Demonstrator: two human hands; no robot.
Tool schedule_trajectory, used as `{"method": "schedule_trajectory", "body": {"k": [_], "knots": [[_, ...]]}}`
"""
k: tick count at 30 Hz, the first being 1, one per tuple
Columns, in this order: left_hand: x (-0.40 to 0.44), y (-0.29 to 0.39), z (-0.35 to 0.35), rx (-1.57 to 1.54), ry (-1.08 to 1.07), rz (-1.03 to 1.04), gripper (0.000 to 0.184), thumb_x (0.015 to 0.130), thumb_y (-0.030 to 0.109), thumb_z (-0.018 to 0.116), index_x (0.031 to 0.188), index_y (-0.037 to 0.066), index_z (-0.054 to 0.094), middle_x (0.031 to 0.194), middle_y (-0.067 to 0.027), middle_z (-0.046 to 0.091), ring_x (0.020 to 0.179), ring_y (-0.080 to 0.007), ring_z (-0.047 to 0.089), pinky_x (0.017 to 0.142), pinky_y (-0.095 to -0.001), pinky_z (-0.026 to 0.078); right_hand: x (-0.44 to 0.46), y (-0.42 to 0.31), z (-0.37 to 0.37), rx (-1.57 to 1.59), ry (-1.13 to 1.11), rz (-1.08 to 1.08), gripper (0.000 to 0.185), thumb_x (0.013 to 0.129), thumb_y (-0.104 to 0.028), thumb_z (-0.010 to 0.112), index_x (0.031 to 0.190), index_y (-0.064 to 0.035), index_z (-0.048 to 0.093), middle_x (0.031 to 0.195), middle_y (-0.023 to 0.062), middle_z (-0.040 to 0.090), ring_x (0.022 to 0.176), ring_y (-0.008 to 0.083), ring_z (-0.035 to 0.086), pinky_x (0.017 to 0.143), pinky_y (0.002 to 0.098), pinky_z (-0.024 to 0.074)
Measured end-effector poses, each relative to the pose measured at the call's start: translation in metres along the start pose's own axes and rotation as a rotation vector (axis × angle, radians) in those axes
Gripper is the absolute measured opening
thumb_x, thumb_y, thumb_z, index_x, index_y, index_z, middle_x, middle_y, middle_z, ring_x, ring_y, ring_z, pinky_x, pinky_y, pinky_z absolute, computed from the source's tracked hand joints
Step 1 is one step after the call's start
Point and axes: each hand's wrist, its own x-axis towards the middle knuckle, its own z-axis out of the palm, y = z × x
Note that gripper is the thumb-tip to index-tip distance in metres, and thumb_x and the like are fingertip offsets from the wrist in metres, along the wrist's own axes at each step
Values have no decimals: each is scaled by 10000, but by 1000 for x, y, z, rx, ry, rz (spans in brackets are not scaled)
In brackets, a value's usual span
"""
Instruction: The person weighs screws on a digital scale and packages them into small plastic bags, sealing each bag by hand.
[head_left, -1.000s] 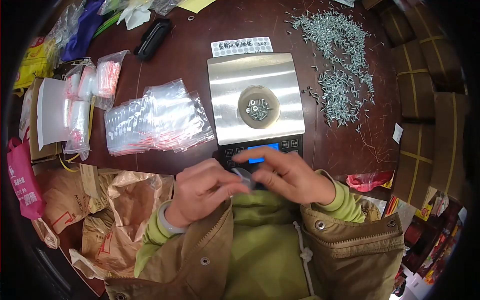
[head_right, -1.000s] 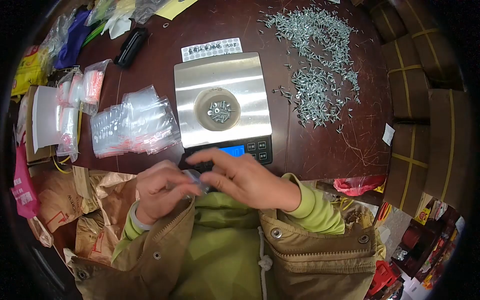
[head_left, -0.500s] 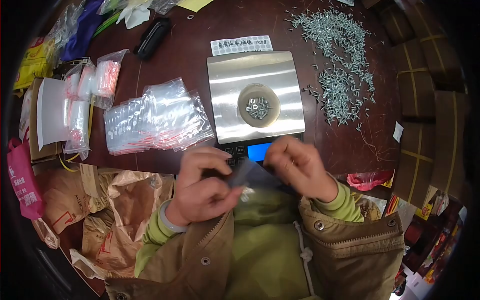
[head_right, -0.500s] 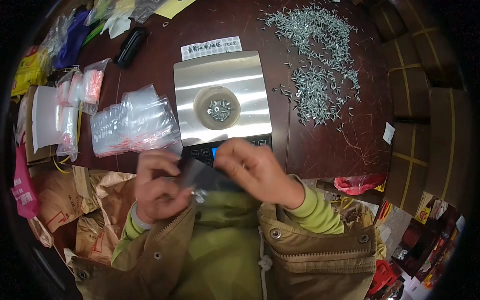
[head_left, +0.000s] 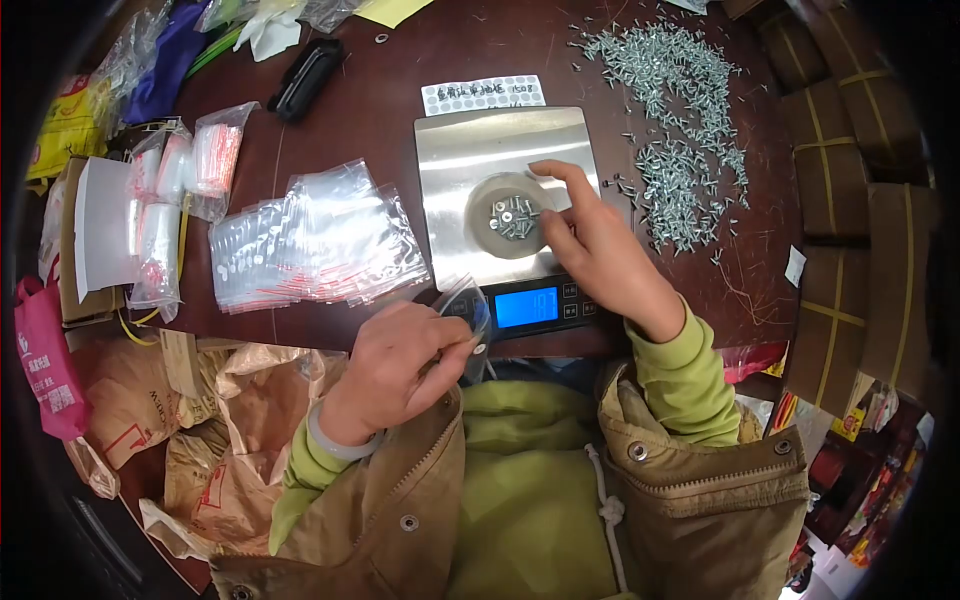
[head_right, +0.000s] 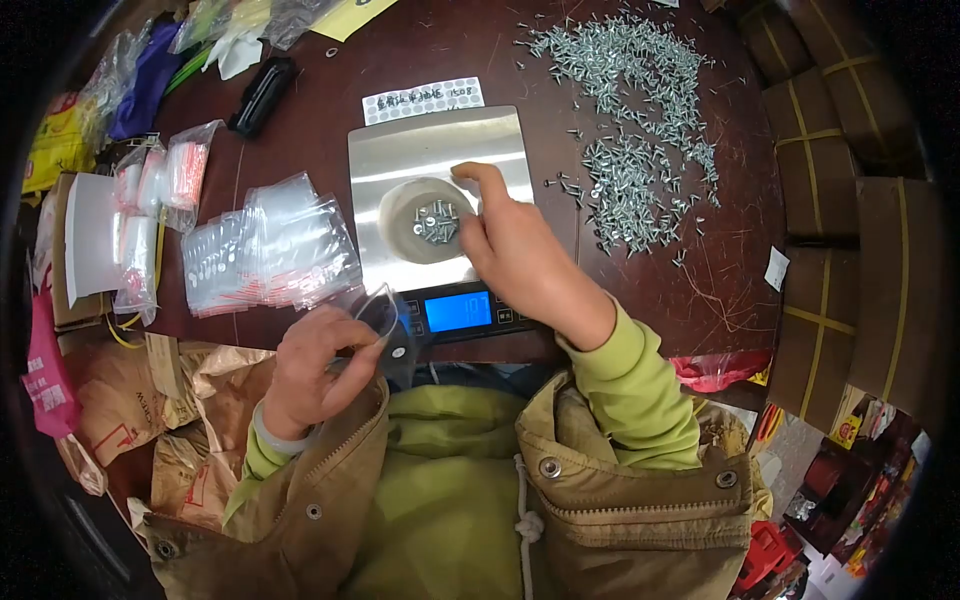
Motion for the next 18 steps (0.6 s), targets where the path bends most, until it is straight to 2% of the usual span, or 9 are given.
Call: {"method": "schedule_trajectory", "body": {"k": [1, 4, 5, 7, 8, 11, 14, 17, 18], "knots": [[3, -1, 2, 3, 45, 29, 148, 738, -5, 691, 861, 17, 613, 761, -94, 577, 581, -245, 575, 536, -312, 452, 1, -4, -3, 65, 36, -23, 365, 902, -47, 454, 1265, -40, 416, 581, 150, 553, 509, 297, 560, 535, 390, 426], [12, 3, 5, -27, 53, -44, 144, 749, 3, 693, 873, 21, 621, 801, -98, 566, 590, -247, 571, 552, -318, 465, 3, -8, -13, 140, 55, -66, 272, 896, -47, 469, 1160, -60, 534, 548, 106, 525, 467, 219, 518, 497, 353, 405], [15, 4, 8, -23, 69, -75, 138, 754, -6, 689, 874, 18, 627, 818, -95, 556, 588, -217, 559, 541, -301, 451, 1, -18, -18, 150, 89, -93, 222, 878, -35, 488, 1069, -63, 598, 519, 87, 501, 448, 196, 494, 476, 325, 396], [21, 6, 16, -15, 101, -136, 128, 763, -25, 683, 877, 13, 638, 851, -88, 537, 585, -157, 535, 517, -266, 424, -3, -32, -24, -15, 140, -222, 235, 846, -20, 515, 1055, -65, 609, 543, 76, 512, 459, 202, 502, 469, 321, 406], [24, 7, 19, -6, 122, -124, 134, 766, -27, 681, 886, 13, 641, 866, -88, 523, 592, -154, 530, 521, -264, 423, -5, -36, -24, -97, 166, -287, 242, 829, -12, 528, 1048, -66, 615, 554, 71, 517, 465, 204, 506, 466, 319, 411], [27, 8, 27, 46, 182, -85, 150, 772, -32, 674, 911, 19, 649, 889, -87, 492, 629, -161, 540, 536, -273, 438, -14, -41, -18, -274, 258, -608, 345, 736, 74, 565, 1050, -37, 655, 618, 55, 500, 481, 126, 467, 475, 260, 393], [27, 10, 29, 114, 236, -37, 156, 773, -32, 666, 918, 26, 657, 871, -87, 486, 663, -184, 572, 549, -296, 468, -25, -56, -24, -476, 177, -680, 366, 703, 3, 596, 1063, -50, 629, 644, 70, 548, 537, 205, 560, 448, 341, 437], [28, 9, 29, 96, 290, -4, 151, 766, -41, 672, 903, 22, 665, 865, -86, 486, 622, -171, 556, 531, -287, 458, -13, -36, -25, -356, 303, -701, 368, 728, 10, 571, 1087, -46, 631, 608, 60, 532, 519, 182, 541, 451, 309, 423], [28, 10, 27, 89, 299, -4, 151, 761, -45, 677, 897, 20, 666, 864, -85, 486, 608, -167, 550, 523, -285, 454, -9, -31, -25, -278, 326, -604, 341, 763, 6, 556, 1091, -48, 630, 599, 63, 531, 514, 169, 536, 457, 299, 418]]}}
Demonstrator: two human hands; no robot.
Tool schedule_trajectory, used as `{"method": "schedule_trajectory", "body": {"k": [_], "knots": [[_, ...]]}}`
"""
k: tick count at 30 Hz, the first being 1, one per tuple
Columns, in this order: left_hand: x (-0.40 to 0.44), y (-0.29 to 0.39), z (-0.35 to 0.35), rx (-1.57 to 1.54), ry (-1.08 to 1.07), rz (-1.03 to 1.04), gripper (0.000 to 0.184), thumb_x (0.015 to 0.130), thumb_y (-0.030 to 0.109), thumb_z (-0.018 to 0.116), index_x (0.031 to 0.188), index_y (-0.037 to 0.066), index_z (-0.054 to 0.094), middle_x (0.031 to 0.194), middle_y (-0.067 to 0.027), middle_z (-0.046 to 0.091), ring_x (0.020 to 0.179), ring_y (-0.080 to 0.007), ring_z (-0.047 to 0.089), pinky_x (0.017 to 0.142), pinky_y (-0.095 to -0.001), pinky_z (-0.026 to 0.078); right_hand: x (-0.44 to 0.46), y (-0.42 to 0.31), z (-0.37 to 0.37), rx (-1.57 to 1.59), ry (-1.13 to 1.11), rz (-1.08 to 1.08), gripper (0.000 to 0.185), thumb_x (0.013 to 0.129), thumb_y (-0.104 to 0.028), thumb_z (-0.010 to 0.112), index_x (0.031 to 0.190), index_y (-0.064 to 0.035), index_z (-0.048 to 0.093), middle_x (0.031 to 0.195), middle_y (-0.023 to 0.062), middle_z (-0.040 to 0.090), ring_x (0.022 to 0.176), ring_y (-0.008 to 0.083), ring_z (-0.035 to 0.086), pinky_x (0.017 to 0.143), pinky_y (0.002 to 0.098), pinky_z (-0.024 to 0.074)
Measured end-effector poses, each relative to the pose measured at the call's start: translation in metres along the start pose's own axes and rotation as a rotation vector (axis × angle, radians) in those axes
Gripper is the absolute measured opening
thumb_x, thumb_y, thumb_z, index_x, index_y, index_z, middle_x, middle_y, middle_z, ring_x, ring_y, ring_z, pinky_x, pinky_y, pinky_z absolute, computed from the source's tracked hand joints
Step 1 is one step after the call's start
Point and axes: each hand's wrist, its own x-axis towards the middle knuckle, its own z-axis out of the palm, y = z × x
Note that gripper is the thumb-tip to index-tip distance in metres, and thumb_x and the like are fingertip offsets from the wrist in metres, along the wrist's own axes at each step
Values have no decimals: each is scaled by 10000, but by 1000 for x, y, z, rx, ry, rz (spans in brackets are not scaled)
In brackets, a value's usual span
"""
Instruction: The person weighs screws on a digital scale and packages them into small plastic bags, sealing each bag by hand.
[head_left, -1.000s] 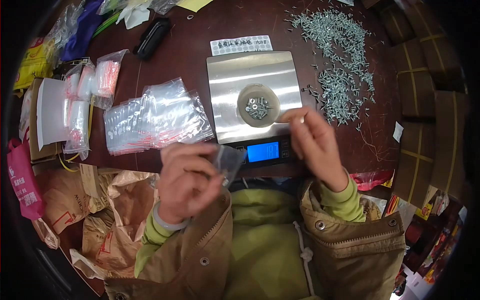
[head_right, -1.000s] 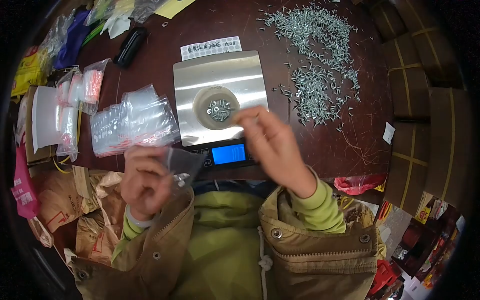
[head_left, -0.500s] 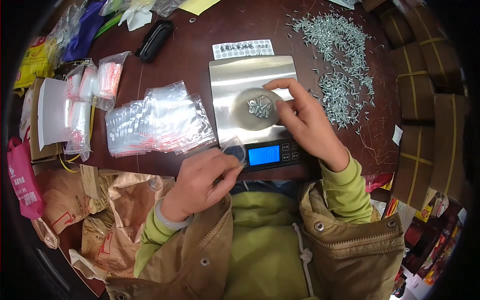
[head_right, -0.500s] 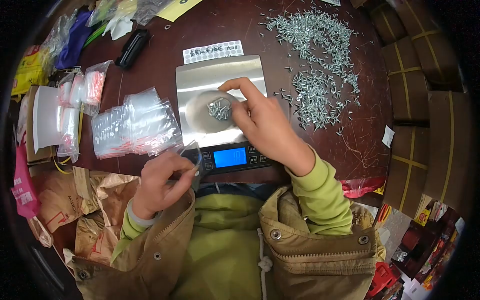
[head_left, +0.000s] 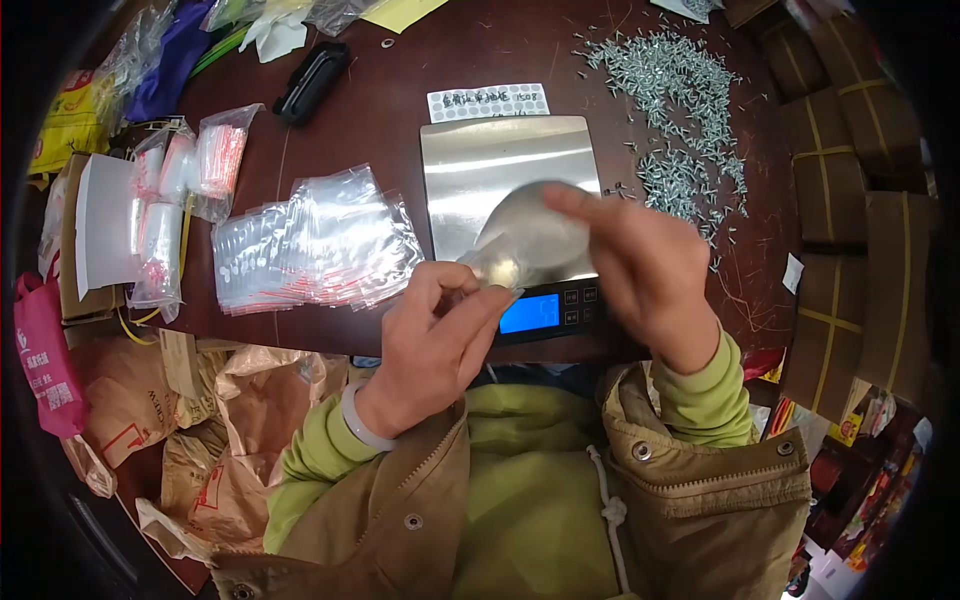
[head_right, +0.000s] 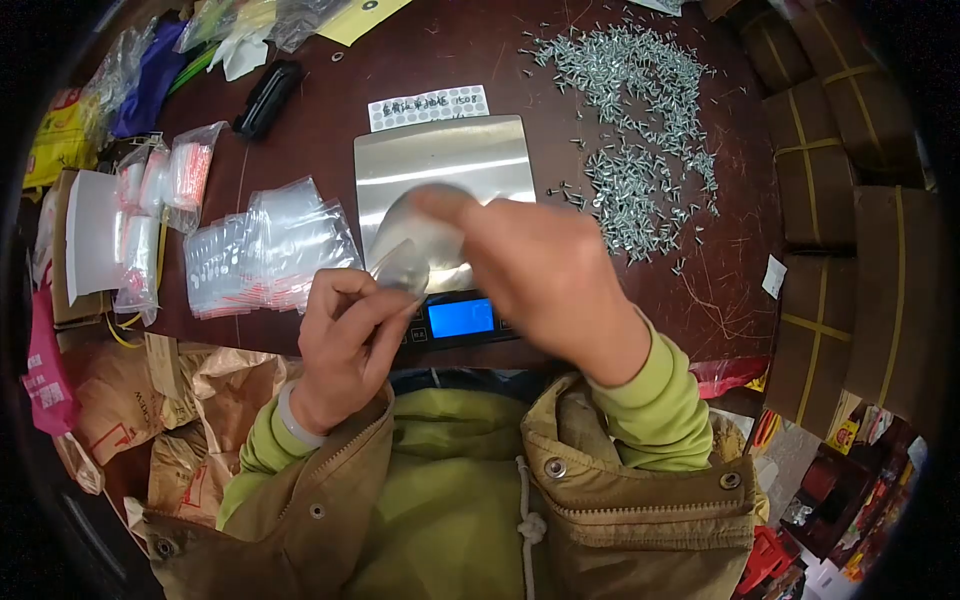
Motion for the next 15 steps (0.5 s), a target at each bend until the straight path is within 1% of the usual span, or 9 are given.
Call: {"method": "schedule_trajectory", "body": {"k": [1, 2, 4, 5, 8, 11, 14, 15], "knots": [[1, 0, -1, -6, 9, -1, 152, 756, -50, 681, 891, 18, 667, 862, -84, 486, 593, -164, 543, 515, -282, 449, 0, 6, 2, 57, 33, 109, 315, 798, 2, 541, 1096, -49, 630, 590, 66, 530, 508, 156, 530, 463, 289, 414], [0, 0, -3, -12, 8, -10, 171, 747, -53, 690, 899, 21, 668, 867, -81, 487, 612, -153, 525, 523, -268, 435, 1, 10, 2, 125, 18, 311, 281, 846, -4, 518, 1101, -49, 627, 580, 75, 530, 505, 141, 526, 472, 280, 408], [-3, 0, -6, -23, 7, -28, 209, 729, -59, 709, 915, 27, 668, 876, -75, 489, 649, -131, 488, 541, -238, 406, -7, 40, 13, 279, -46, 502, 233, 893, -40, 513, 1098, -45, 623, 579, 90, 535, 512, 128, 529, 484, 280, 406], [-4, 1, -9, -20, 16, -37, 199, 727, -55, 712, 903, 27, 669, 864, -73, 490, 649, -131, 485, 538, -236, 401, -10, 50, 18, 357, -79, 597, 212, 916, -58, 511, 1096, -43, 621, 579, 98, 538, 516, 121, 531, 489, 280, 405], [-5, 4, -18, -9, 40, -47, 172, 724, -40, 720, 874, 27, 670, 832, -66, 494, 648, -133, 476, 531, -232, 385, -12, 53, 19, 173, -17, 578, 167, 926, -95, 529, 1054, -27, 612, 592, 137, 556, 516, 174, 558, 497, 302, 415], [-6, 4, -24, 19, 41, -1, 158, 726, -17, 724, 867, 23, 665, 825, -64, 497, 653, -138, 475, 521, -232, 377, -2, 39, 16, 67, 40, 531, 147, 946, -134, 526, 1005, -24, 602, 646, 81, 549, 552, 125, 521, 520, 266, 405], [-8, 7, -24, -15, 15, 3, 155, 731, -23, 717, 870, 16, 662, 830, -66, 498, 653, -131, 475, 522, -228, 378, 0, 39, 38, -167, 117, 217, 130, 926, -147, 551, 899, -22, 573, 713, 140, 582, 594, 261, 593, 537, 335, 451], [-8, 7, -24, -16, 12, -1, 153, 731, -24, 717, 868, 15, 662, 832, -66, 498, 653, -129, 476, 523, -226, 381, 1, 42, 50, -243, 140, 155, 204, 897, -199, 578, 776, -51, 505, 724, 141, 554, 587, 348, 579, 496, 426, 462]]}}
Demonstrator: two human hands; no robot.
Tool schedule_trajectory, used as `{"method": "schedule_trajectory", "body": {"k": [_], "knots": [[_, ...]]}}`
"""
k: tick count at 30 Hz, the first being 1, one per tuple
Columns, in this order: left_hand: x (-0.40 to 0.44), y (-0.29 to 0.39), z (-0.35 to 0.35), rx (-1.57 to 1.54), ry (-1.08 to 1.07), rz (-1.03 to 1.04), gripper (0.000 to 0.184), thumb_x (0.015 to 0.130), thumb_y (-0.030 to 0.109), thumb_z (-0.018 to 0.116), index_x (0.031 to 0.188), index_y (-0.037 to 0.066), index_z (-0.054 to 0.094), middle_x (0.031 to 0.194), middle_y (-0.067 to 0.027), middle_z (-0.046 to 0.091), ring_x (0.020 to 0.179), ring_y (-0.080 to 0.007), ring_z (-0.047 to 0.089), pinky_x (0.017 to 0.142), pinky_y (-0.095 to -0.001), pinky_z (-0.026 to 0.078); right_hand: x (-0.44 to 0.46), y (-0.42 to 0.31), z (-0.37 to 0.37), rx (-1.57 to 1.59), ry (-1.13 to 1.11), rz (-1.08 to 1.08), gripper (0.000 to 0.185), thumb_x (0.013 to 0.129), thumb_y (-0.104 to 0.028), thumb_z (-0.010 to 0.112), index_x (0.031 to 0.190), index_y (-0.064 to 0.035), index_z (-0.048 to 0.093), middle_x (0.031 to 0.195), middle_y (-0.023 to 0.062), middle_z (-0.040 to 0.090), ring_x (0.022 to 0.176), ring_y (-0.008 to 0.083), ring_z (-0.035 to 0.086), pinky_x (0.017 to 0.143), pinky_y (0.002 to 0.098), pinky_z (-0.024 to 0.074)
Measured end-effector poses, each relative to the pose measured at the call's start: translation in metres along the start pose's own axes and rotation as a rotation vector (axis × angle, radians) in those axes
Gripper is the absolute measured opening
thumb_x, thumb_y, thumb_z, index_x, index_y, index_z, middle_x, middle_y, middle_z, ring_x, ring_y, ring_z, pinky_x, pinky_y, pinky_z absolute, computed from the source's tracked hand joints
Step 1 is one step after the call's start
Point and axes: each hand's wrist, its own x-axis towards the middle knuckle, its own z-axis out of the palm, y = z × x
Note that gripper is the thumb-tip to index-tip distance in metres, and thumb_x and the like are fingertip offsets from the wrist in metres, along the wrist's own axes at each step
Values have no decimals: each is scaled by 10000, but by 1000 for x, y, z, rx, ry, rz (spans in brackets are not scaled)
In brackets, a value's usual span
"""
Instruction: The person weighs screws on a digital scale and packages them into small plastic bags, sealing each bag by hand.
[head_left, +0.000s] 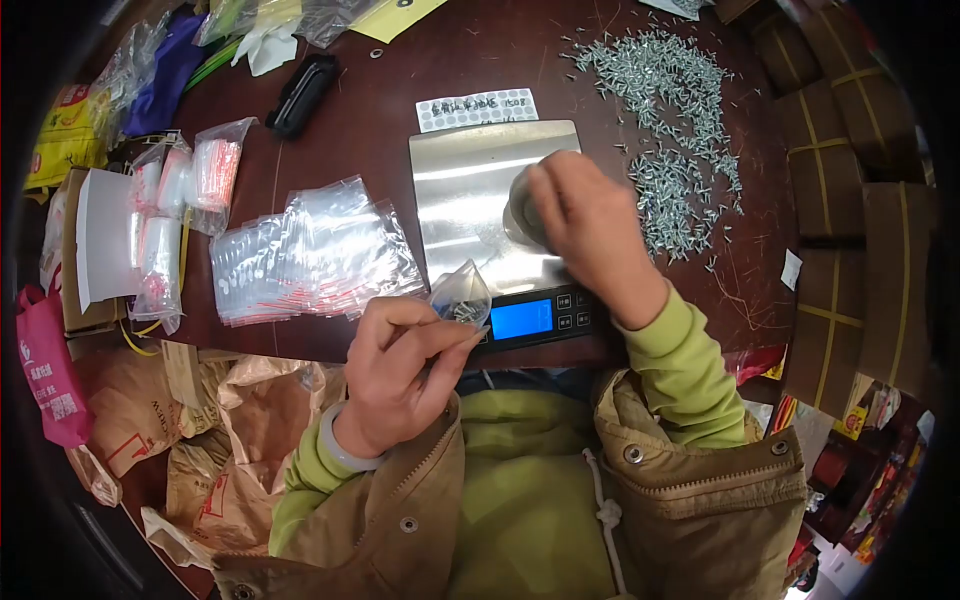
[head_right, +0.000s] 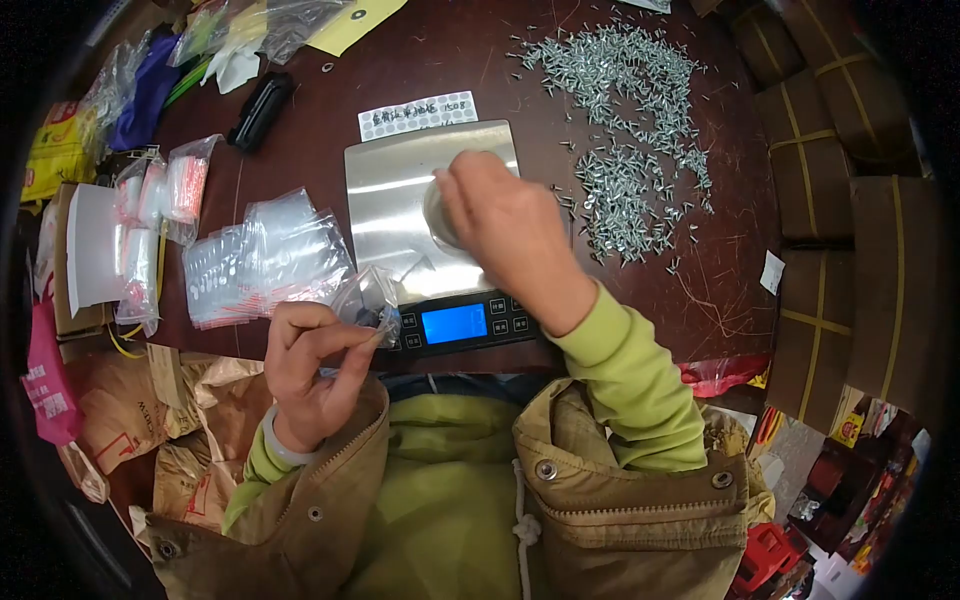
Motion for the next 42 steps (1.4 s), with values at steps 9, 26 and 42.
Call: {"method": "schedule_trajectory", "body": {"k": [9, 26, 42], "knots": [[-1, 2, -2, -25, 19, -8, 165, 720, -49, 716, 867, 17, 681, 922, -95, 553, 667, -153, 541, 570, -255, 452, -2, 11, -15, 435, 8, 230, 122, 946, -127, 526, 901, -24, 573, 645, 17, 485, 526, 87, 441, 490, 223, 335], [-5, 4, 15, -511, -284, -33, 58, 882, 7, 575, 934, -14, 562, 971, -205, 675, 839, -269, 692, 692, -312, 559, -76, -31, -78, 746, -408, 134, 89, 841, -85, 650, 899, -52, 592, 464, 38, 459, 378, 163, 460, 401, 289, 351], [2, 12, 11, -440, -384, -201, 143, 762, -25, 706, 895, -21, 655, 877, -131, 660, 762, -195, 659, 679, -271, 531, -82, -41, -63, 747, -330, 10, 98, 819, -100, 679, 837, -22, 623, 684, 98, 619, 577, 269, 622, 490, 343, 493]]}}
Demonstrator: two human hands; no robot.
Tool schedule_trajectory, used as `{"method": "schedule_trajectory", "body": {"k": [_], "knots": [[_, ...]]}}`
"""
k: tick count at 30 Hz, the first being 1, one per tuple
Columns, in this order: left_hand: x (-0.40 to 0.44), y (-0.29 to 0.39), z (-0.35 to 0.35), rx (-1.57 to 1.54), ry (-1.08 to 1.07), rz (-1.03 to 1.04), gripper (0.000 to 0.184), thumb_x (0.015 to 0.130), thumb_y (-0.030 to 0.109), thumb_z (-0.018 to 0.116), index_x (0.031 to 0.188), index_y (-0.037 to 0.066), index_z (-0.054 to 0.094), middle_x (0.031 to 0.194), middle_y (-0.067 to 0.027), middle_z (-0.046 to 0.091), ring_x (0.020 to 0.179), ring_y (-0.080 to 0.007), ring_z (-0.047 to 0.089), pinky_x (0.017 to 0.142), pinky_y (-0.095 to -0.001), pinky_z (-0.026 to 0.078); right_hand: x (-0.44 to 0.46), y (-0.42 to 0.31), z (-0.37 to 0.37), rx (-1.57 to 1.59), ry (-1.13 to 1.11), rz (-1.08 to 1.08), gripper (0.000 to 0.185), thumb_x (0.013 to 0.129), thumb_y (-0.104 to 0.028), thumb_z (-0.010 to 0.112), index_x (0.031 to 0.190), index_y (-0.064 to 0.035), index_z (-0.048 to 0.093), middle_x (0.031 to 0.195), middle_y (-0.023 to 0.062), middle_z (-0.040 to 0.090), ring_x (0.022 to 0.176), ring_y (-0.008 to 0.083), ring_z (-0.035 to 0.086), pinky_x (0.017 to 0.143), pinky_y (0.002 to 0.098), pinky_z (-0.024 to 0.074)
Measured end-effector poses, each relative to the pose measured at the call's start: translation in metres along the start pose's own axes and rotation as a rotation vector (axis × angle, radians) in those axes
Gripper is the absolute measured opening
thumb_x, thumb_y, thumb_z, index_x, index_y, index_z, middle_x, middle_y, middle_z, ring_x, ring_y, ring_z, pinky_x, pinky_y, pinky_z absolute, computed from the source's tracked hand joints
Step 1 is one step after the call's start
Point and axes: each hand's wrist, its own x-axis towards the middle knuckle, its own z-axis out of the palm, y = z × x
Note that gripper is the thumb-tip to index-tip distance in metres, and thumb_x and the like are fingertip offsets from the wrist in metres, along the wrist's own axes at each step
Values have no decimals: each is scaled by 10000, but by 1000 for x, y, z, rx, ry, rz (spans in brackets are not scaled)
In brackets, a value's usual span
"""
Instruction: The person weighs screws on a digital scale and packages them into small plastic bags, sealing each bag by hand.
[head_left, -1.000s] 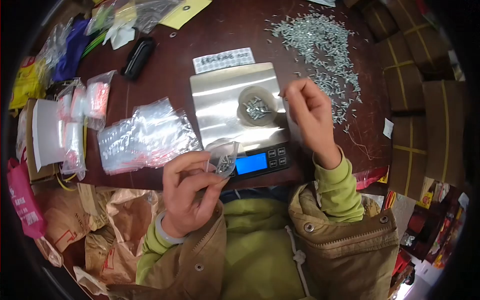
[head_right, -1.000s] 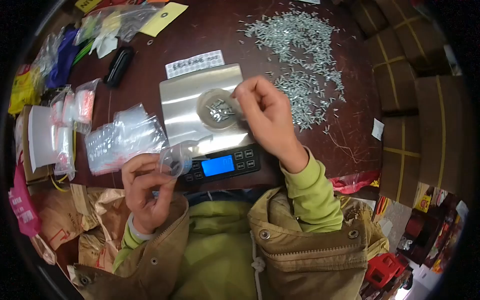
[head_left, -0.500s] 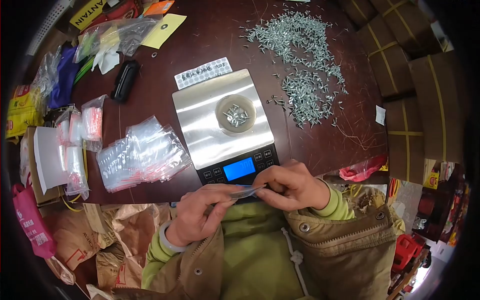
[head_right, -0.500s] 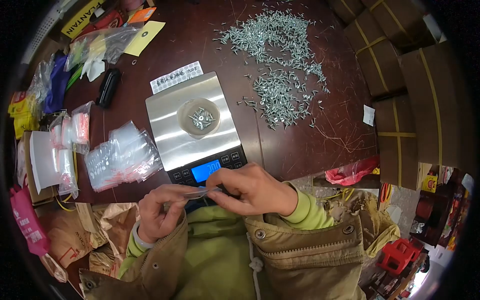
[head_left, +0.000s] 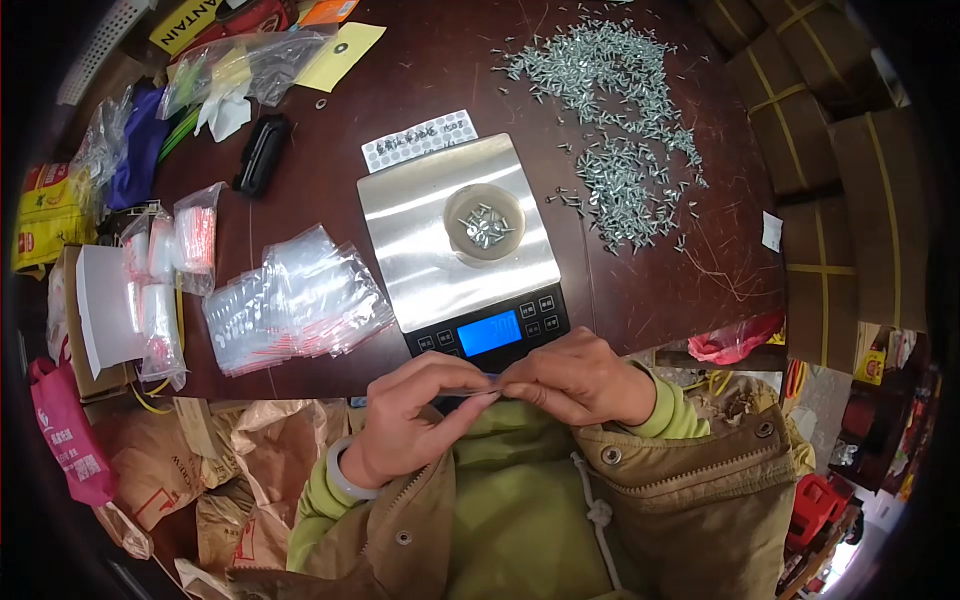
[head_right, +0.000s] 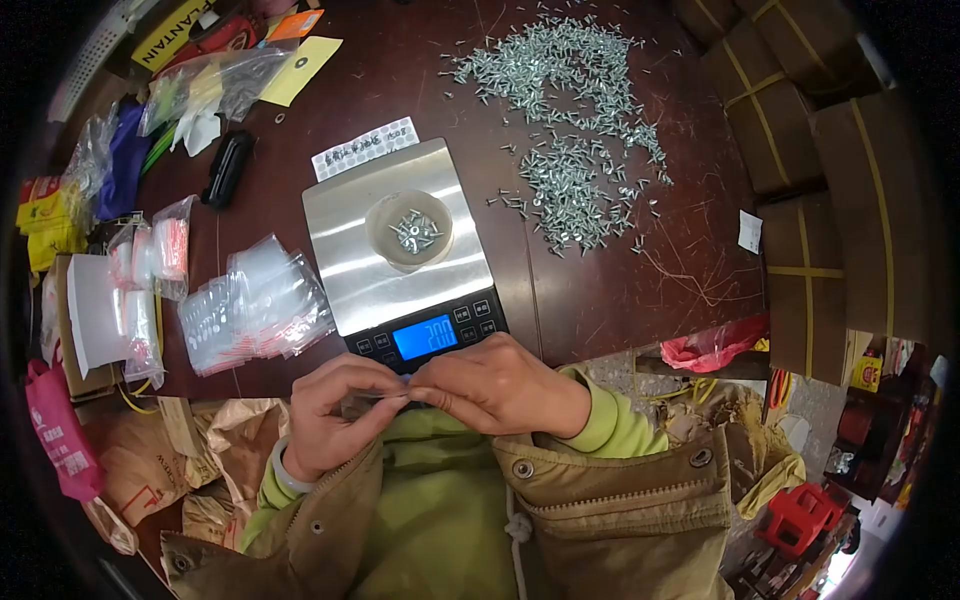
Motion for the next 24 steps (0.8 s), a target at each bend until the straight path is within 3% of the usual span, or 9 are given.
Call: {"method": "schedule_trajectory", "body": {"k": [8, 15, 18, 22, 24], "knots": [[-6, -5, 3, -47, -91, -76, 106, 772, -43, 667, 873, -20, 642, 888, -135, 663, 806, -232, 669, 736, -298, 536, 5, -1, 4, -135, -44, -171, 226, 768, -141, 744, 695, -38, 557, 563, 61, 475, 472, 225, 532, 403, 329, 402], [-13, -1, -19, -49, -6, -145, 95, 783, -14, 652, 875, -9, 673, 903, -133, 690, 848, -242, 681, 791, -318, 533, 1, -4, -8, -134, 43, -178, 268, 739, -135, 772, 617, -48, 550, 521, 52, 429, 417, 199, 491, 381, 323, 367], [-17, 2, -24, 33, 5, -117, 72, 791, 6, 648, 851, 5, 688, 886, -118, 706, 817, -225, 680, 801, -335, 535, 4, -7, -16, -174, -29, -162, 183, 744, -109, 766, 652, -47, 621, 537, 60, 508, 432, 188, 525, 394, 303, 396], [-33, 6, -39, 60, 159, -115, 67, 781, -10, 644, 825, 6, 693, 847, -106, 709, 718, -191, 659, 749, -312, 532, -5, 4, -31, 26, 113, 10, 41, 776, -40, 704, 739, -26, 693, 687, 78, 675, 512, 138, 608, 460, 265, 462], [-54, 11, -58, 121, 283, -185, 62, 779, -30, 640, 813, -13, 689, 793, -99, 693, 668, -157, 627, 675, -285, 506, -11, 4, -45, -107, 227, 168, 80, 807, -37, 659, 735, -10, 682, 661, 65, 662, 525, 85, 586, 470, 226, 429]]}}
